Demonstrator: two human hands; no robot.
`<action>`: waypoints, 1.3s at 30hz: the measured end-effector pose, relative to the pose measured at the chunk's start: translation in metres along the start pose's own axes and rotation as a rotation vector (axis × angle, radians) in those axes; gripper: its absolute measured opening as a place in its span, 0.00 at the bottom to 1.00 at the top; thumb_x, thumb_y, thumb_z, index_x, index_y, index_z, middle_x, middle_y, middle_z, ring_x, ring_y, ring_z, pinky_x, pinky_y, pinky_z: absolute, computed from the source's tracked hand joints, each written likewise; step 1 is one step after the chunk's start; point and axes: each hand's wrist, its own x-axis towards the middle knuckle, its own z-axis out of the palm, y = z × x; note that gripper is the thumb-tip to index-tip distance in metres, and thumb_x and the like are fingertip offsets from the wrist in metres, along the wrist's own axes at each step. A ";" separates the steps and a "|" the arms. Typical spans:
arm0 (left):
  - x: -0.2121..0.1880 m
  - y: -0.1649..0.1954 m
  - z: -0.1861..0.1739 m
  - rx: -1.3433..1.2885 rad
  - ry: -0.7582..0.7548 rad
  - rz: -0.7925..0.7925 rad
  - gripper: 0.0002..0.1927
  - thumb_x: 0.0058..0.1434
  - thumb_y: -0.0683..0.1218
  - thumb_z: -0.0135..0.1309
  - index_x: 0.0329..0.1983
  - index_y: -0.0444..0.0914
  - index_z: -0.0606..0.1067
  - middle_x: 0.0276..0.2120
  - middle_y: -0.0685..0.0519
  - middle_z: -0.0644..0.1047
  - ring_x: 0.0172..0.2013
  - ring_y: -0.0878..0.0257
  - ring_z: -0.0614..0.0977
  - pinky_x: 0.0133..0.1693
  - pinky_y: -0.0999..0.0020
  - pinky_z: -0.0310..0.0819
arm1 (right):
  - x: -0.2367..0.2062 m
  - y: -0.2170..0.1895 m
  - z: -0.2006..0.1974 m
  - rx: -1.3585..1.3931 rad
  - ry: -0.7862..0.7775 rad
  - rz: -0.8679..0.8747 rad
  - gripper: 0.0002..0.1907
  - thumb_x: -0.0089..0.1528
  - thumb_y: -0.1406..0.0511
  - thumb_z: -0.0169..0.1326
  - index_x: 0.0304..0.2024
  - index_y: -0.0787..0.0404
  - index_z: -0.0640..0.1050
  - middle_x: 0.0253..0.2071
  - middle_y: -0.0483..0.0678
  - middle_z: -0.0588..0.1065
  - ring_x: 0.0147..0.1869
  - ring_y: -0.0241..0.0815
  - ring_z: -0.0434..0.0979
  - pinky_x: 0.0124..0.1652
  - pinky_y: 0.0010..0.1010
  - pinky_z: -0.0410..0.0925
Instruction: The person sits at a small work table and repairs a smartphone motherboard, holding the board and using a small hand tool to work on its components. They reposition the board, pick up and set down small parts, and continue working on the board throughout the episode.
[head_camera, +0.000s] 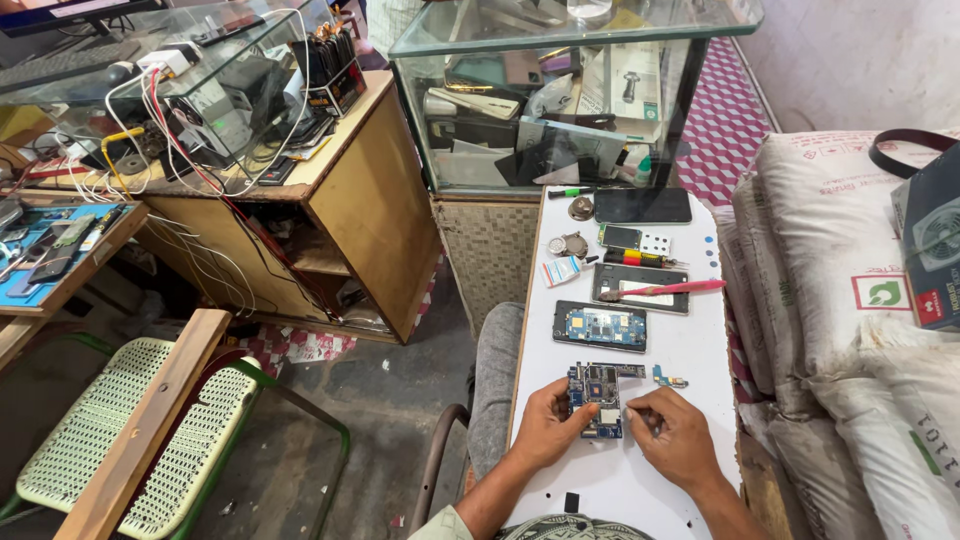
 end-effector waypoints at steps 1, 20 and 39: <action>-0.001 0.002 0.000 -0.008 -0.004 0.021 0.13 0.67 0.41 0.59 0.52 0.31 0.75 0.39 0.54 0.81 0.37 0.73 0.80 0.39 0.76 0.77 | 0.000 -0.001 0.000 0.003 -0.008 0.005 0.06 0.55 0.68 0.62 0.34 0.63 0.84 0.27 0.45 0.77 0.25 0.34 0.73 0.27 0.27 0.68; -0.001 -0.003 0.002 0.057 -0.007 -0.021 0.12 0.66 0.39 0.58 0.51 0.31 0.74 0.38 0.54 0.80 0.37 0.74 0.79 0.38 0.77 0.77 | 0.001 0.009 0.004 -0.060 -0.048 0.039 0.12 0.56 0.68 0.62 0.43 0.60 0.84 0.35 0.45 0.80 0.30 0.37 0.80 0.33 0.27 0.73; -0.005 -0.008 0.003 0.040 0.008 -0.023 0.12 0.66 0.38 0.58 0.51 0.31 0.74 0.39 0.53 0.81 0.37 0.74 0.80 0.38 0.77 0.78 | -0.007 0.008 0.005 -0.014 -0.039 0.021 0.08 0.57 0.66 0.62 0.39 0.60 0.83 0.33 0.44 0.79 0.31 0.35 0.80 0.32 0.28 0.72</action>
